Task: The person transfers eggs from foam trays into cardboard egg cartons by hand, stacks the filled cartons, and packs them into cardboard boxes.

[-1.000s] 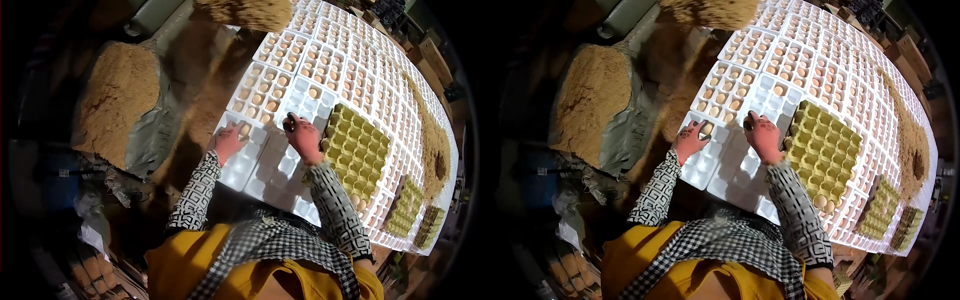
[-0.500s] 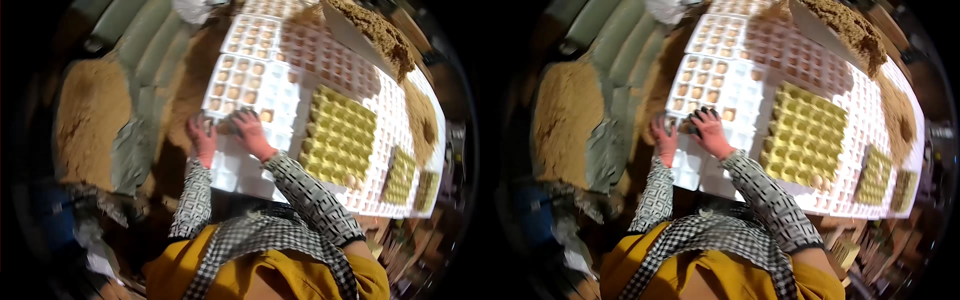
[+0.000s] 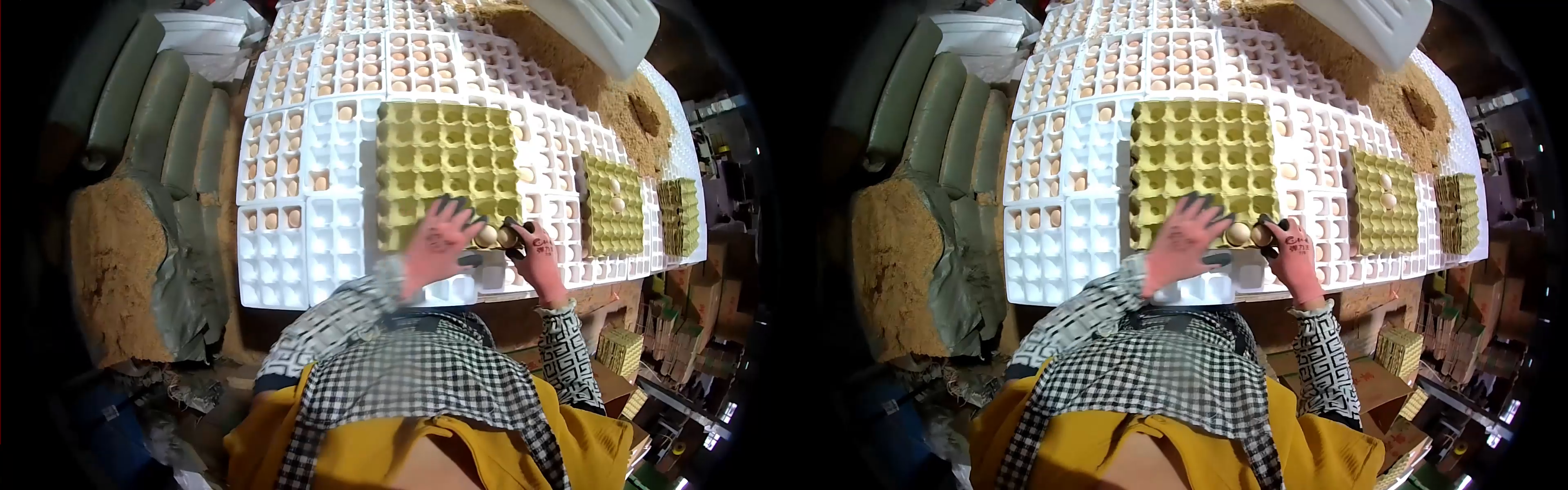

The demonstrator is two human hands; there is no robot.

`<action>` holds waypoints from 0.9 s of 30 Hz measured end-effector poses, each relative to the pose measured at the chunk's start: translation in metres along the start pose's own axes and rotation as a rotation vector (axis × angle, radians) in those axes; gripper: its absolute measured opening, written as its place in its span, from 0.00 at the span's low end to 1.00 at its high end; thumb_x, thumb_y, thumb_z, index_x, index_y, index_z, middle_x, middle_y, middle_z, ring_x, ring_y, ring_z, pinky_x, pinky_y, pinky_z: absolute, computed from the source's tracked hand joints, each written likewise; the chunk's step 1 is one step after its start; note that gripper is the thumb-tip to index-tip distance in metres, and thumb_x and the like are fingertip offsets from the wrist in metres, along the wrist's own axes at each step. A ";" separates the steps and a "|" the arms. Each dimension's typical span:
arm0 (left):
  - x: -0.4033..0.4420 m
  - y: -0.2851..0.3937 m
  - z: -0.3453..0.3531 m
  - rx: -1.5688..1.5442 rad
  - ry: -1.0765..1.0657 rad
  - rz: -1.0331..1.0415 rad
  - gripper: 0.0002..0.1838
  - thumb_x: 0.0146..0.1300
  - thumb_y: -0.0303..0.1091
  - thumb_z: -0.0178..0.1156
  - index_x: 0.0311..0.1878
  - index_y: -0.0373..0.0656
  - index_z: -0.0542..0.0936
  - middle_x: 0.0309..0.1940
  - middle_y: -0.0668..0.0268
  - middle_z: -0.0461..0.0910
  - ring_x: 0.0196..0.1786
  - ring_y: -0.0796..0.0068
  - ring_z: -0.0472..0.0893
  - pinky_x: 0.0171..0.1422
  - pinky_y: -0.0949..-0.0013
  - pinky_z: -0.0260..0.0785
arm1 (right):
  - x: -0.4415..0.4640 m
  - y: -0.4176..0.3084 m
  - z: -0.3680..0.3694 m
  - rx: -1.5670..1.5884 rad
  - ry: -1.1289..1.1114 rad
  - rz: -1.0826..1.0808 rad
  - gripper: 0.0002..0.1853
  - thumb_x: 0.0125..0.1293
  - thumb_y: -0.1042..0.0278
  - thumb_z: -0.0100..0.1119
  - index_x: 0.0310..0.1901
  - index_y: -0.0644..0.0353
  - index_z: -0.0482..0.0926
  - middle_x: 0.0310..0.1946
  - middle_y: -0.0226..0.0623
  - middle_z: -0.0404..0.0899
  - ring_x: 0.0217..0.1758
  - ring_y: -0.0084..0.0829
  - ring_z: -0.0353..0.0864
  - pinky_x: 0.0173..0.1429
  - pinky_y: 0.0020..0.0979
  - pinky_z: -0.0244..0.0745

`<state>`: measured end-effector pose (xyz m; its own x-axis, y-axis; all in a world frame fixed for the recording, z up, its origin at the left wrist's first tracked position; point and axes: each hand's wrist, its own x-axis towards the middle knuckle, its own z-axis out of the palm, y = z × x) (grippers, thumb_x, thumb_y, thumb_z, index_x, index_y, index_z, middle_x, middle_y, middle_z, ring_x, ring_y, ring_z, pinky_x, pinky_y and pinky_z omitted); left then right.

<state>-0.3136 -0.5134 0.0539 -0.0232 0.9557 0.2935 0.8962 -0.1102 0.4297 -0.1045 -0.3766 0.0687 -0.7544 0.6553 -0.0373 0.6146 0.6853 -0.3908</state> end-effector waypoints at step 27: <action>-0.318 -0.217 -0.044 -0.183 0.645 -1.058 0.26 0.65 0.27 0.57 0.67 0.36 0.67 0.66 0.47 0.66 0.71 0.50 0.63 0.74 0.55 0.56 | 0.100 -0.345 0.248 0.256 -0.320 -0.701 0.29 0.60 0.66 0.60 0.64 0.57 0.69 0.57 0.51 0.74 0.55 0.49 0.77 0.56 0.44 0.72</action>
<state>-0.5199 -0.8055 -0.0952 -0.9519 0.2972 0.0745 0.2328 0.5434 0.8066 -0.4496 -0.6262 -0.0281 -0.9977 -0.0482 0.0481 -0.0676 0.7836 -0.6176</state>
